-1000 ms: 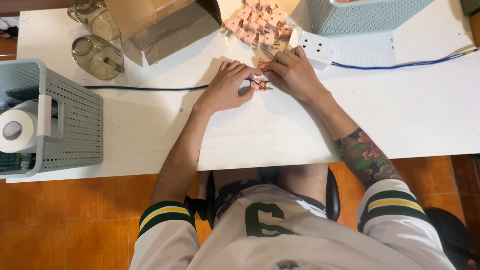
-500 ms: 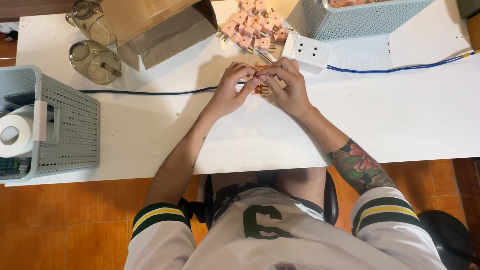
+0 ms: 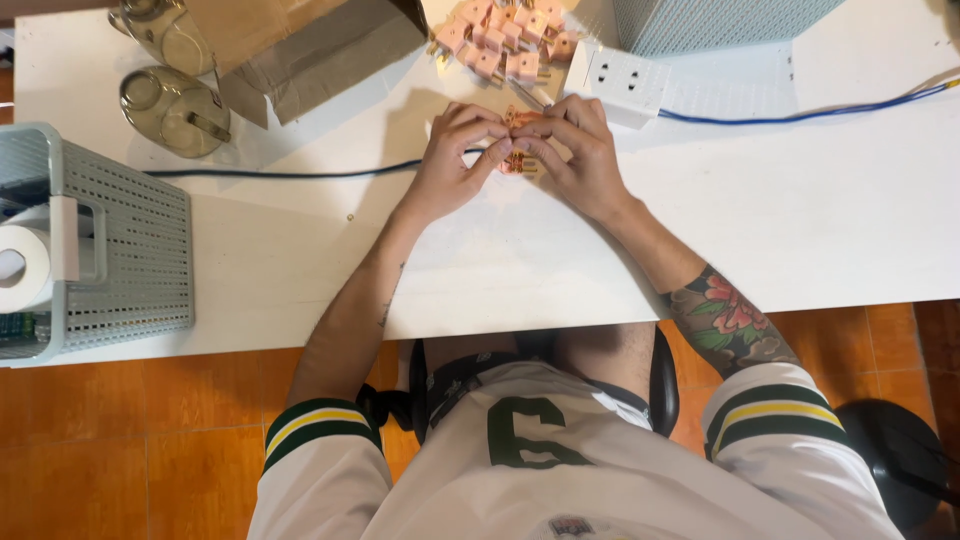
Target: The person sits at a white table and uses a screwdriver to tighten screws on small pink electrical components. They handle the components one at a time, adjusting and securing parts before placing them back on the table.
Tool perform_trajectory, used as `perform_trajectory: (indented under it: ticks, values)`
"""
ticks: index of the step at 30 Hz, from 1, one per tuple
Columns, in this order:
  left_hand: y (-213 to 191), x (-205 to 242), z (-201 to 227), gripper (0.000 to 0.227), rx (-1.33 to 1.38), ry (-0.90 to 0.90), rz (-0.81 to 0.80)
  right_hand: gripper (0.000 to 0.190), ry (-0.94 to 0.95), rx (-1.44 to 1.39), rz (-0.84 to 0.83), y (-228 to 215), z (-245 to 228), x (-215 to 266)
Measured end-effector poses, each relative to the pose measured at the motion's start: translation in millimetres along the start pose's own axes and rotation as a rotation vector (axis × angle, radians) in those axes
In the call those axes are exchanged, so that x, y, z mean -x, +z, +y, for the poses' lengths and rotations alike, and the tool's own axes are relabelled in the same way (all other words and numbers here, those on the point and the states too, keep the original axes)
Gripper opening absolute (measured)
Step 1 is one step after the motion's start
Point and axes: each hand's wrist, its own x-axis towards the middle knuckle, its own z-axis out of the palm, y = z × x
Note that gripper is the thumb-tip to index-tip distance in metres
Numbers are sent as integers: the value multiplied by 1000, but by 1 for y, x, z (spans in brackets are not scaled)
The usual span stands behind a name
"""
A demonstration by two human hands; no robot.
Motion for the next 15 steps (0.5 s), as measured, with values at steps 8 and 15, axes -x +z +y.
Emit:
perform_trajectory:
  ticks: [8, 15]
  values:
    - [-30, -2, 8, 50, -153, -48, -249, 10, 89, 41, -188, -7, 21, 7]
    - [-32, -3, 9, 45, -173, -118, -366, 11, 60, 137, -278, 0, 30, 12]
